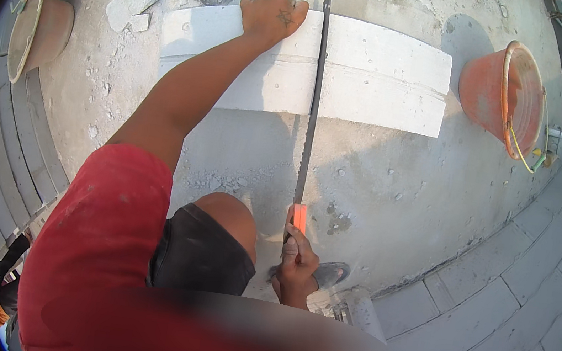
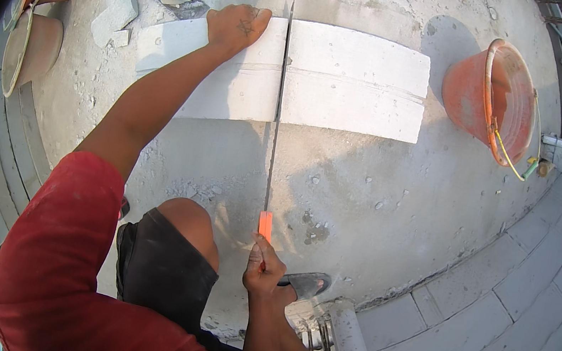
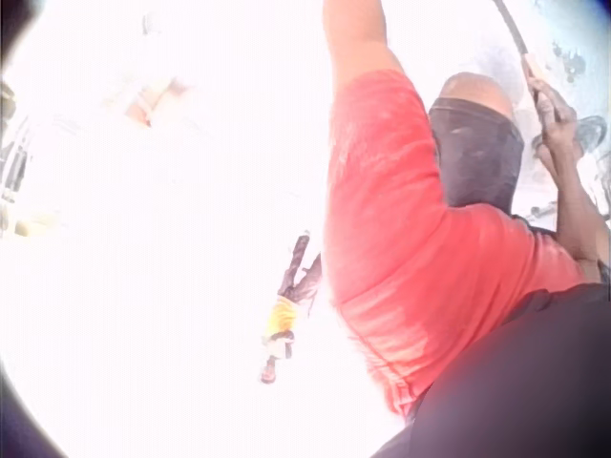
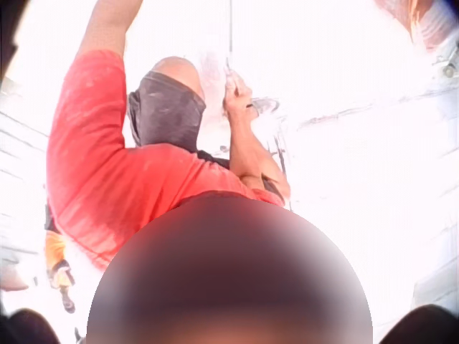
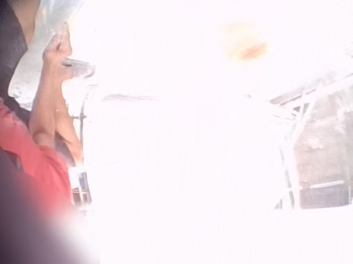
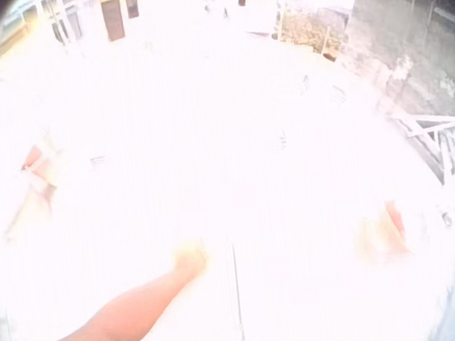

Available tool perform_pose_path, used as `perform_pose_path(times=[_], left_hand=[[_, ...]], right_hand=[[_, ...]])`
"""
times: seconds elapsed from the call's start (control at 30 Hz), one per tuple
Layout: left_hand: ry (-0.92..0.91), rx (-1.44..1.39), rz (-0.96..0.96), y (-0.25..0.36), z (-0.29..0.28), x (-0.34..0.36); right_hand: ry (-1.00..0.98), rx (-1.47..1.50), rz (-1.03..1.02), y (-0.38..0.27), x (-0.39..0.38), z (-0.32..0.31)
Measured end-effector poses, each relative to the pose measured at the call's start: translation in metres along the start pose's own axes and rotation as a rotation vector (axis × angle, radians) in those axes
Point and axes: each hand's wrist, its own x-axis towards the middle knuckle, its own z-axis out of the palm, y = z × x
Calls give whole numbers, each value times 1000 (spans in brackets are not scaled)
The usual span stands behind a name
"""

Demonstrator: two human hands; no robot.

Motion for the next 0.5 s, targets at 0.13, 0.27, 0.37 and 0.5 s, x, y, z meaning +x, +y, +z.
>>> perform_pose_path(times=[0.13, 0.27, 0.37, 0.5], left_hand=[[174, -96, 5, -4, -6, 6], [111, -97, -2, -3, -1, 7], [50, -71, -28, -5, 7, 1], [88, -86, -44, -7, 12, 3]], right_hand=[[-30, -28, 60, 21, 44, 14], [-12, -85, -36, 15, -21, -9], [-18, -45, -48, 3, -20, -21], [-66, 26, 181, 15, 55, -7]])
